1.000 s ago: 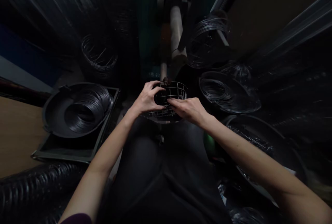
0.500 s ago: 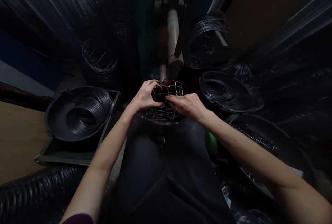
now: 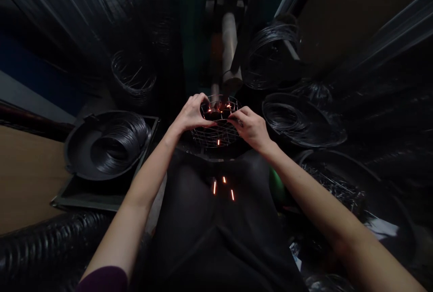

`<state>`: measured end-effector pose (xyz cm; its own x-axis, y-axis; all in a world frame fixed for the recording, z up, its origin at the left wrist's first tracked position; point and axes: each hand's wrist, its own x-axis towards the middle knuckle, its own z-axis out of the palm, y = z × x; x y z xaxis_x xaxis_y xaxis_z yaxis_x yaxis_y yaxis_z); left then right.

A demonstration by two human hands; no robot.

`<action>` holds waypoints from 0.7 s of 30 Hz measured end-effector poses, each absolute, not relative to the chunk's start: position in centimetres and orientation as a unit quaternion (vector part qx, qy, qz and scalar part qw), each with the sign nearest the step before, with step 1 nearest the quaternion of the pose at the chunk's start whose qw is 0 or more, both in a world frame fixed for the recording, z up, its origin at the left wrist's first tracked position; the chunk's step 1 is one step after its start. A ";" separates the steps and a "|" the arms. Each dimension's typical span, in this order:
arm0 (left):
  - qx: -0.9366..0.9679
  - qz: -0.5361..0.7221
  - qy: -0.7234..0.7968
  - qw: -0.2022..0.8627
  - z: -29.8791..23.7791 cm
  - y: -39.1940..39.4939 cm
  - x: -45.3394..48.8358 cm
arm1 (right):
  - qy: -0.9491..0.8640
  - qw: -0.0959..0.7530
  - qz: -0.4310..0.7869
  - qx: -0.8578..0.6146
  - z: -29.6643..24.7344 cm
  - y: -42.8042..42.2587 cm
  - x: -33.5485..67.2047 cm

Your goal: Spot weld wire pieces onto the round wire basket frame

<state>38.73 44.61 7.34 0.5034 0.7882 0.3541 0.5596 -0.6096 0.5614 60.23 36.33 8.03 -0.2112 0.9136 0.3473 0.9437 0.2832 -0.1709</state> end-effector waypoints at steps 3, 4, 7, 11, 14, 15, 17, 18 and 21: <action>0.845 0.305 0.400 0.180 7.3 45.3 38.9 | -0.768 0.213 -0.035 -0.602 7.7 37.1 60.4; 0.843 0.308 0.403 0.177 7.2 45.7 39.0 | -0.764 0.219 -0.034 -0.607 7.6 37.5 60.4; 0.834 0.306 0.419 0.189 7.3 47.2 39.2 | -0.750 0.231 -0.031 -0.619 7.6 38.7 60.4; 0.832 0.301 0.412 0.217 7.5 48.3 39.5 | -0.749 0.224 -0.015 -0.623 7.9 39.5 60.5; 0.829 0.314 0.400 0.235 7.4 48.2 39.3 | -0.757 0.256 0.008 -0.601 8.6 40.1 61.2; 0.825 0.322 0.390 0.253 7.2 48.3 39.1 | -0.759 0.272 0.008 -0.592 9.0 40.7 61.6; 0.802 0.354 0.367 0.310 6.6 48.7 38.3 | -0.761 0.285 -0.006 -0.583 9.7 42.5 62.3; 0.777 0.380 0.364 0.344 6.2 49.1 37.8 | -0.763 0.273 -0.016 -0.586 10.1 43.8 62.7; 0.686 0.425 0.405 0.429 4.6 50.5 36.3 | -0.789 0.173 -0.019 -0.589 10.5 48.2 63.3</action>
